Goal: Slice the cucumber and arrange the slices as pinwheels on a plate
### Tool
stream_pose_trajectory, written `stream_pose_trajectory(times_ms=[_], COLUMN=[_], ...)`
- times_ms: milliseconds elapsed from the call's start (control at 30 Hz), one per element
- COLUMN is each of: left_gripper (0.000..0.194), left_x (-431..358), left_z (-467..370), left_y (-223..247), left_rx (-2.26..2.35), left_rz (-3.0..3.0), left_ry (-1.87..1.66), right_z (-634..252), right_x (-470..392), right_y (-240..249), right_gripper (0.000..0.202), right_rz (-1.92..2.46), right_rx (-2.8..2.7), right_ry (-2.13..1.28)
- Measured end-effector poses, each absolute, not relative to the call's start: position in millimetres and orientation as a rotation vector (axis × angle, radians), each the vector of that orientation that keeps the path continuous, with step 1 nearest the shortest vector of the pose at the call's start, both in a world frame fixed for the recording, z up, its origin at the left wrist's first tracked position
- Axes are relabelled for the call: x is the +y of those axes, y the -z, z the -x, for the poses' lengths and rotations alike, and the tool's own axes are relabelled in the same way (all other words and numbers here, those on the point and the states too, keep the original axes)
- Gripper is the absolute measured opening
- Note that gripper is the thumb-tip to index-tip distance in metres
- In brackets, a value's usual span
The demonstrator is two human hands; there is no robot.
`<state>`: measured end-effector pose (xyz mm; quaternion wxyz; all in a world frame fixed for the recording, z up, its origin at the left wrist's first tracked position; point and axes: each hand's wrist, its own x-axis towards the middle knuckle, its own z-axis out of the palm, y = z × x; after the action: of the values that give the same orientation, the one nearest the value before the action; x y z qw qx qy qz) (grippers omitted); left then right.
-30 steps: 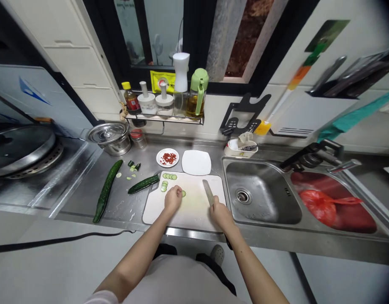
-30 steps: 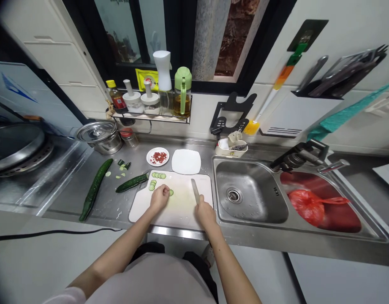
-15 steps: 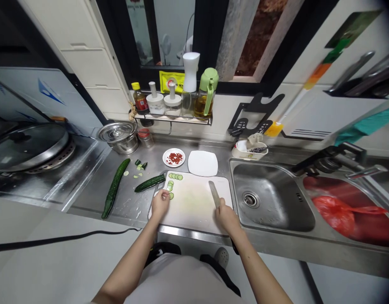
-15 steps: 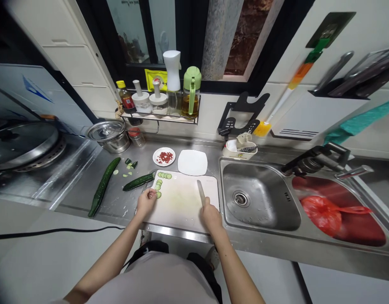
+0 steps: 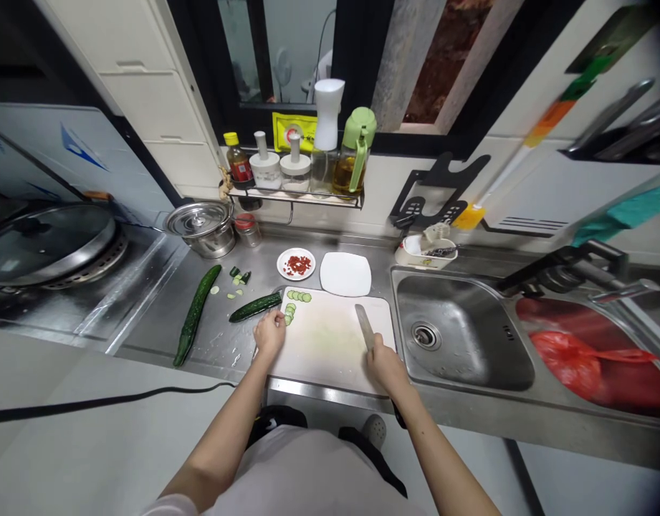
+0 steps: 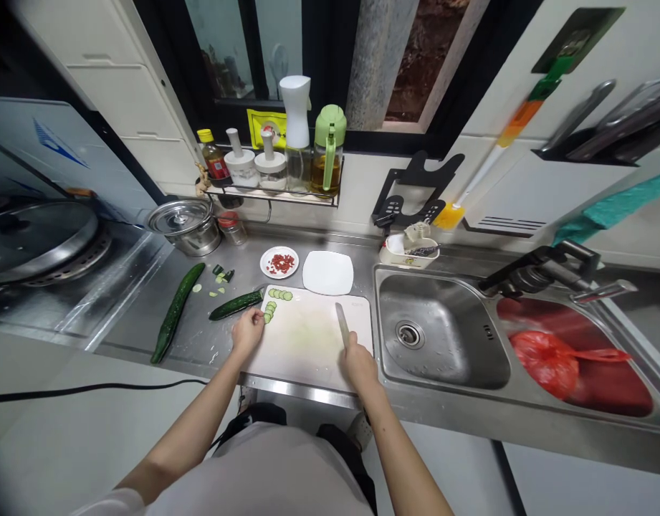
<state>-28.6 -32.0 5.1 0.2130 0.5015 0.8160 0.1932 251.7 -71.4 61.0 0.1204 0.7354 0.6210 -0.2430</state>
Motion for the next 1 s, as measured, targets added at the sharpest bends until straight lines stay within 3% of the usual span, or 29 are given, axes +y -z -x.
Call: stream_pose_trajectory(times_ms=[500, 767, 1000], left_gripper=[0.022, 0.039, 0.032], left_x=[-26, 20, 35], left_z=[13, -14, -21], left_y=[-10, -18, -13], left_rx=[2.147, 2.078, 2.088], left_rz=[-1.631, -1.89, -1.978], left_ry=[-0.608, -0.327, -0.143], right_z=[-250, -250, -251], right_x=[-72, -72, -71], right_y=[-62, -60, -61], right_gripper=[0.034, 0.033, 0.032], right_rz=[-2.126, -2.124, -2.126], right_rx=[1.815, 1.829, 1.814], right_ry=[0.712, 0.719, 0.734])
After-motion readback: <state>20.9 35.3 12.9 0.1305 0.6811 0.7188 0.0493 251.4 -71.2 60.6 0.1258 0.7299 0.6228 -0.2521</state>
